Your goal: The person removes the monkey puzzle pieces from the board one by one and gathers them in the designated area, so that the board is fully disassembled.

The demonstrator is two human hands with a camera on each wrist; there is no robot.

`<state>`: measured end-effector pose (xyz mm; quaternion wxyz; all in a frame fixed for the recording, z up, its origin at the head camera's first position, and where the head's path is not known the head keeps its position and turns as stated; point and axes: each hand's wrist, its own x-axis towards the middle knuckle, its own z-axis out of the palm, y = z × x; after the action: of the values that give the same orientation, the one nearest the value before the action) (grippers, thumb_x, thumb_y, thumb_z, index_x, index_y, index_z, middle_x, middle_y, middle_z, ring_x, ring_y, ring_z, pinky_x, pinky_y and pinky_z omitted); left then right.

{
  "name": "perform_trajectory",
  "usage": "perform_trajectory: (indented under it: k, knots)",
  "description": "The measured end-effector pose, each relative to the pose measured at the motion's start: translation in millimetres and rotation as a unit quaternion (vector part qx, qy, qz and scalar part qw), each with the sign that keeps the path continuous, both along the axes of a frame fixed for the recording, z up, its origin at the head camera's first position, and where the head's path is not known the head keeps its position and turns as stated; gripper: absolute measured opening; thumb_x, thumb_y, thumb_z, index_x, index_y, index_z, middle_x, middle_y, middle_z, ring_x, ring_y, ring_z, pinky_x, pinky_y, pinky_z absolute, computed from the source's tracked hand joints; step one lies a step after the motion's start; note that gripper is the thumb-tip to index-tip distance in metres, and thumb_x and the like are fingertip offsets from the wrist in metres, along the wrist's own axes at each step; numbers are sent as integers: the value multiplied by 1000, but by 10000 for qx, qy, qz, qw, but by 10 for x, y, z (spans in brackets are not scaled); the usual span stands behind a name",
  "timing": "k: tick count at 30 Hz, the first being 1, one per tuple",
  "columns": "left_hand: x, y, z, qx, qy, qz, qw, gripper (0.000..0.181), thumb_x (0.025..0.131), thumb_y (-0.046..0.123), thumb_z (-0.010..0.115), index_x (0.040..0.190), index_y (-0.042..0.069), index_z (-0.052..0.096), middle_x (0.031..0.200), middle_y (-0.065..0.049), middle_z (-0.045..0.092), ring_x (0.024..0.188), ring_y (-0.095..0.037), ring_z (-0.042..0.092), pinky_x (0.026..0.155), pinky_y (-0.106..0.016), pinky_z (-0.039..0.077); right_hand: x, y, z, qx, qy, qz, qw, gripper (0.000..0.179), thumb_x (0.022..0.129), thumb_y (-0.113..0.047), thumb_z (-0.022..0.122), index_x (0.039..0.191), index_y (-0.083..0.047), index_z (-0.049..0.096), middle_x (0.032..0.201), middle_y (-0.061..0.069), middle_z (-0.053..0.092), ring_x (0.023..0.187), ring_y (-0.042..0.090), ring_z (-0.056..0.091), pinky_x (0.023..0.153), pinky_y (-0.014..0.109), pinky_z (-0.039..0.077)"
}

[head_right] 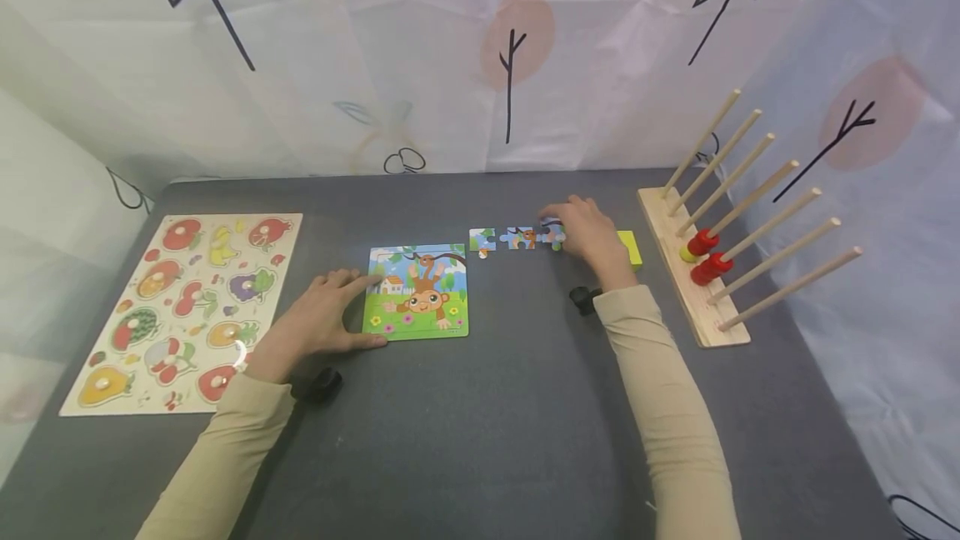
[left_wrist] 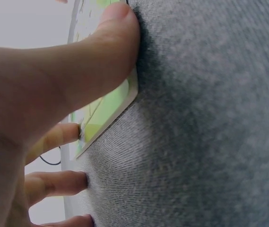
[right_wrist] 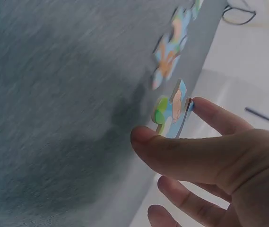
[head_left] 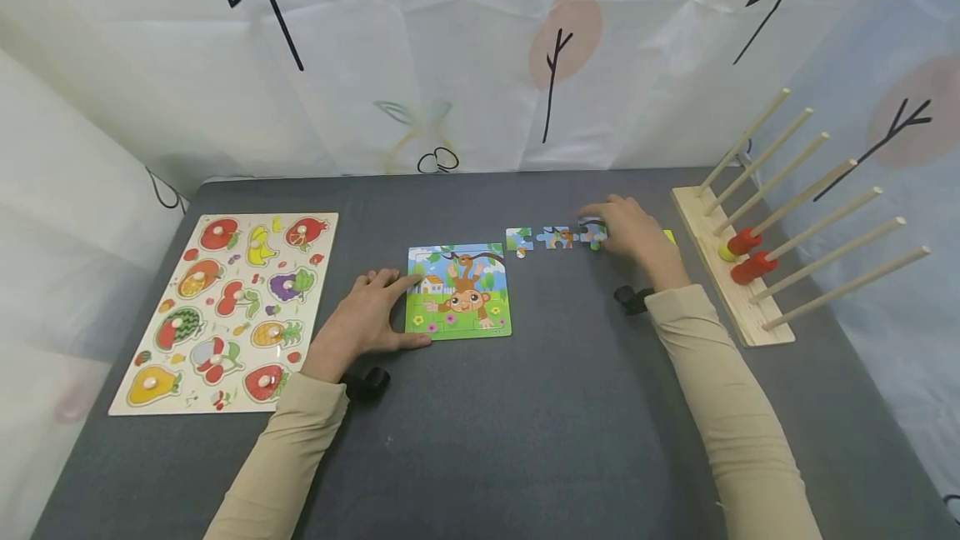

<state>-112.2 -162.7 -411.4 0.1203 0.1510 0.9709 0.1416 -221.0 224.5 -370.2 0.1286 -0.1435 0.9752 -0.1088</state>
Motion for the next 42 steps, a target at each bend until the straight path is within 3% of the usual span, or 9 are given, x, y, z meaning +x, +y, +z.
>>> perform_trajectory:
  k: [6, 15, 26, 37, 42]
  knots:
    - [6, 0, -1, 51, 25, -7, 10000, 98, 76, 58, 85, 155, 16, 45, 152, -22, 46, 139, -54, 42, 102, -69, 48, -8, 90, -75, 14, -93, -56, 9999, 56, 91, 9, 62, 142, -12, 60, 142, 31, 51, 132, 56, 46, 92, 66, 51]
    - [11, -2, -7, 79, 56, -1, 10000, 99, 75, 58, 85, 155, 16, 45, 152, -21, 46, 138, -54, 42, 102, -69, 48, 36, 101, -205, -248, -92, -138, 9996, 51, 100, -17, 64, 146, 2, 52, 138, 34, 52, 131, 54, 48, 112, 64, 39]
    - [12, -1, 2, 71, 51, -12, 10000, 99, 76, 57, 85, 155, 16, 45, 152, -22, 46, 139, -54, 42, 102, -70, 48, 90, 76, -191, -284, -219, -396, 9986, 49, 102, -16, 61, 148, -1, 51, 140, 31, 49, 134, 53, 44, 114, 65, 37]
    - [15, -2, -1, 65, 54, -12, 10000, 100, 75, 58, 85, 156, 15, 43, 152, -22, 46, 138, -54, 42, 100, -70, 48, 191, -90, -157, -433, 192, -265, 9985, 56, 98, -21, 66, 149, -5, 51, 146, 30, 47, 134, 52, 45, 100, 67, 48]
    - [7, 6, -4, -36, -3, 57, 10000, 109, 75, 59, 85, 157, 6, 37, 154, -24, 44, 140, -55, 41, 105, -69, 46, 317, -354, -129, -813, 359, -214, 9958, 54, 98, -22, 68, 148, -7, 53, 144, 25, 50, 130, 44, 49, 90, 63, 52]
